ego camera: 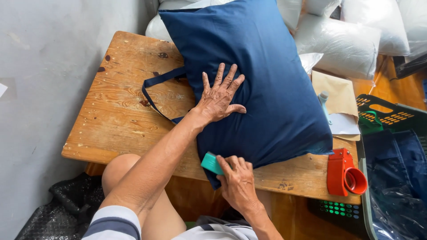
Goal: The person scrubs the surface of a blue tote bag with a green sponge, then uses a small brush to clean the bottom edge. The bag is placed on a wooden table.
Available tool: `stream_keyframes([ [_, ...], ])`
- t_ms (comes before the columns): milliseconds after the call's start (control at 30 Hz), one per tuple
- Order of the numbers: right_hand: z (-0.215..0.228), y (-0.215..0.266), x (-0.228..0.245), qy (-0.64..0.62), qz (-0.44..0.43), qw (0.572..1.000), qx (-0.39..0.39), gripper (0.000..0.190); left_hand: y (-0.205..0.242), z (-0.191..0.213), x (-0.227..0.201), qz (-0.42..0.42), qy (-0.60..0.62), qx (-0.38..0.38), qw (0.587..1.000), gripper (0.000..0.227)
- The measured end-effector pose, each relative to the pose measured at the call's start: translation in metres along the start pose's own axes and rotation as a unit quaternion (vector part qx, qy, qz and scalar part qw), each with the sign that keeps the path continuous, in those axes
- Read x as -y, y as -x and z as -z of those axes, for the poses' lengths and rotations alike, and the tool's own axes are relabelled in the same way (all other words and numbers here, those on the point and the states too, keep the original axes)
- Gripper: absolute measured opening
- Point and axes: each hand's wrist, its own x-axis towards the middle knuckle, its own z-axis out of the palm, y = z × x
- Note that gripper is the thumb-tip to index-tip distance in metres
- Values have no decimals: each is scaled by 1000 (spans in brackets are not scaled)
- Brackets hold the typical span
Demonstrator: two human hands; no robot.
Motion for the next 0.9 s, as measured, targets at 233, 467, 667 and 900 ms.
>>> stream_keyframes([
  [233, 38, 30, 7, -277, -27, 943, 185, 55, 1, 7, -24, 33, -21, -48, 998, 106],
  [467, 49, 49, -56, -468, -261, 809, -240, 49, 21, 11, -54, -74, 31, 16, 997, 76],
  [667, 21, 67, -68, -506, -280, 780, -240, 51, 23, 6, -46, -86, 0, 29, 996, 81],
  [900, 10, 72, -82, -224, -253, 914, -224, 49, 20, 10, -33, -84, 14, 49, 995, 78],
])
